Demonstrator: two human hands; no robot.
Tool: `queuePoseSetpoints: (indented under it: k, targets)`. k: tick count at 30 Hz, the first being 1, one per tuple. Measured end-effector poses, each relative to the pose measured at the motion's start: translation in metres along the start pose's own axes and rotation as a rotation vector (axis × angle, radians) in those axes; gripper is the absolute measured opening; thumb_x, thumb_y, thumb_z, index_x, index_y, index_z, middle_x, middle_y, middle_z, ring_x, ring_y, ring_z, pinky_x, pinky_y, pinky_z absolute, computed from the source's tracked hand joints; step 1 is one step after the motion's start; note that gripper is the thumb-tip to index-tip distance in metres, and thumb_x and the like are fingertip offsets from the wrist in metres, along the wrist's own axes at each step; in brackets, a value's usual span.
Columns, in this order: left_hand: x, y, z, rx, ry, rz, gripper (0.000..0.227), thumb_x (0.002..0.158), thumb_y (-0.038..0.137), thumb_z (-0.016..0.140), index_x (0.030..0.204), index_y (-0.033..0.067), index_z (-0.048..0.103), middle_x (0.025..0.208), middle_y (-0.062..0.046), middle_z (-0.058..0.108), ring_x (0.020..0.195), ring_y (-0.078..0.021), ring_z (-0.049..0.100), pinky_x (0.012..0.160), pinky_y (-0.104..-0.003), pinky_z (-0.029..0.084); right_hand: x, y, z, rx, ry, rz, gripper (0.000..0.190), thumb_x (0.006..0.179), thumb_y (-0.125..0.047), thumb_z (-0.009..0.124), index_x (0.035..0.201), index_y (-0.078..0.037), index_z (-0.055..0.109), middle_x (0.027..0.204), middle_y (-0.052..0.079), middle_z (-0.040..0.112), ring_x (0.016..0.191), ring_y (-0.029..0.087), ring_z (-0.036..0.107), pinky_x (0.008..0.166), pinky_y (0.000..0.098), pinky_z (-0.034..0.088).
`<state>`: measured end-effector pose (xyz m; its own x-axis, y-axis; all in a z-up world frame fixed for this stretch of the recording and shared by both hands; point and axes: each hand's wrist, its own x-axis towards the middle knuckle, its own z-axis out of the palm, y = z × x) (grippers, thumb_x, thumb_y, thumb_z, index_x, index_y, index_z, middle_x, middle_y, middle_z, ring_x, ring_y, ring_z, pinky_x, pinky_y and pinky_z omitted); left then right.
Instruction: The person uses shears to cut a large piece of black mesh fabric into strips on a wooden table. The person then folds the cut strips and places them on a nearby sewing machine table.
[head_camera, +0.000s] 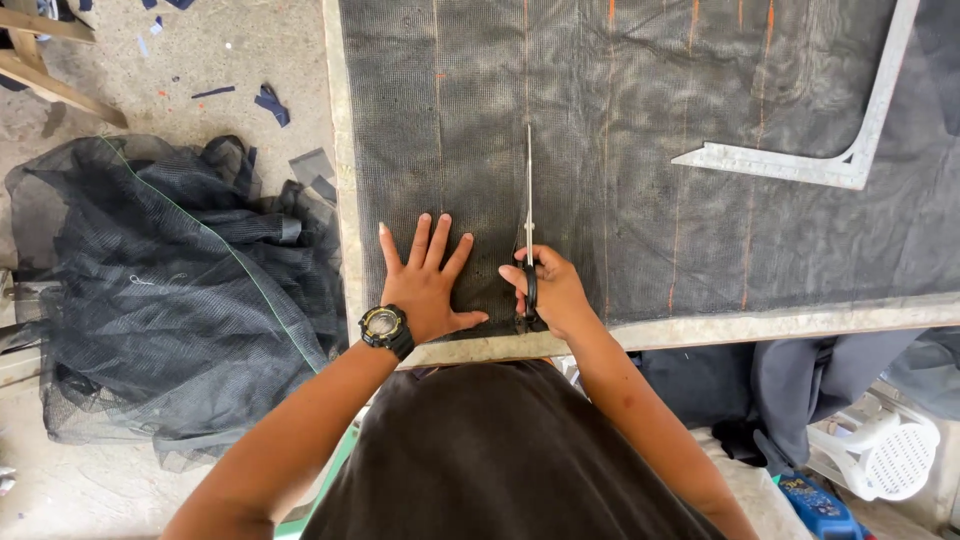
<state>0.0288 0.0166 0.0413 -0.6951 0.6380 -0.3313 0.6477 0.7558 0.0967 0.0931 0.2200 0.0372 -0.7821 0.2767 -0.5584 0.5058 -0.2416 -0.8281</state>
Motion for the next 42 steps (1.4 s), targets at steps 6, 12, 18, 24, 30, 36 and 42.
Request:
queuePoseSetpoints:
  k: [6, 12, 18, 24, 30, 36, 42]
  targets:
    - [0.071, -0.006, -0.009, -0.142, 0.516, 0.065, 0.064, 0.097, 0.041, 0.047, 0.153, 0.0097, 0.044, 0.165, -0.017, 0.030, 0.154, -0.0361, 0.021, 0.118, -0.071, 0.010, -0.002, -0.002, -0.002, -0.001, -0.010, 0.023, 0.037, 0.083, -0.007, 0.084, 0.110, 0.007, 0.062, 0.055, 0.014, 0.057, 0.038, 0.021, 0.061, 0.035, 0.0297, 0.051]
    - [0.120, -0.012, 0.011, -0.133, 0.478, -0.053, 0.073, 0.102, 0.056, 0.039, 0.164, 0.0187, 0.025, 0.169, -0.011, 0.022, 0.156, -0.0349, 0.014, 0.119, -0.072, 0.002, 0.004, -0.009, -0.002, 0.006, -0.007, 0.047, 0.041, 0.082, -0.008, 0.085, 0.111, 0.007, 0.061, 0.055, 0.014, 0.056, 0.038, 0.022, 0.061, 0.035, 0.0305, 0.052]
    - [0.117, -0.011, -0.006, -0.149, 0.228, -0.076, 0.075, 0.103, 0.058, 0.031, 0.166, 0.0213, 0.013, 0.173, -0.008, 0.007, 0.158, -0.0329, 0.000, 0.120, -0.071, -0.005, 0.027, -0.024, 0.003, 0.021, -0.022, -0.003, 0.043, 0.083, -0.011, 0.085, 0.113, 0.007, 0.061, 0.056, 0.014, 0.057, 0.039, 0.022, 0.062, 0.035, 0.0312, 0.052]
    - [0.117, -0.011, -0.009, -0.154, 0.201, -0.077, 0.075, 0.103, 0.057, 0.031, 0.166, 0.0211, 0.011, 0.173, -0.009, 0.005, 0.158, -0.0337, -0.001, 0.120, -0.071, -0.006, 0.036, -0.015, -0.003, 0.013, -0.028, -0.022, 0.040, 0.082, -0.008, 0.084, 0.112, 0.006, 0.062, 0.055, 0.014, 0.057, 0.038, 0.022, 0.062, 0.034, 0.0310, 0.051]
    - [0.117, -0.012, -0.008, -0.145, 0.204, -0.076, 0.076, 0.103, 0.056, 0.032, 0.166, 0.0203, 0.011, 0.173, -0.009, 0.003, 0.158, -0.0340, -0.003, 0.120, -0.071, -0.006, 0.067, -0.067, 0.006, -0.045, -0.060, 0.001, 0.043, 0.087, -0.012, 0.082, 0.117, 0.009, 0.060, 0.058, 0.012, 0.060, 0.040, 0.021, 0.063, 0.036, 0.0293, 0.053]
    - [0.116, -0.010, -0.008, -0.133, 0.212, -0.086, 0.076, 0.103, 0.055, 0.034, 0.166, 0.0202, 0.010, 0.173, -0.009, 0.003, 0.158, -0.0337, -0.003, 0.120, -0.071, -0.005, 0.075, -0.060, 0.004, -0.035, -0.035, -0.014, 0.043, 0.083, -0.009, 0.085, 0.113, 0.008, 0.060, 0.056, 0.012, 0.058, 0.038, 0.019, 0.061, 0.035, 0.0297, 0.052]
    - [0.116, -0.010, -0.010, -0.141, 0.179, -0.085, 0.077, 0.102, 0.057, 0.030, 0.166, 0.0211, 0.008, 0.173, -0.008, 0.000, 0.158, -0.0327, -0.006, 0.120, -0.070, -0.008, 0.106, -0.085, 0.013, -0.002, -0.075, -0.058, 0.045, 0.087, -0.019, 0.083, 0.115, 0.007, 0.059, 0.058, 0.013, 0.060, 0.040, 0.021, 0.063, 0.034, 0.0303, 0.053]
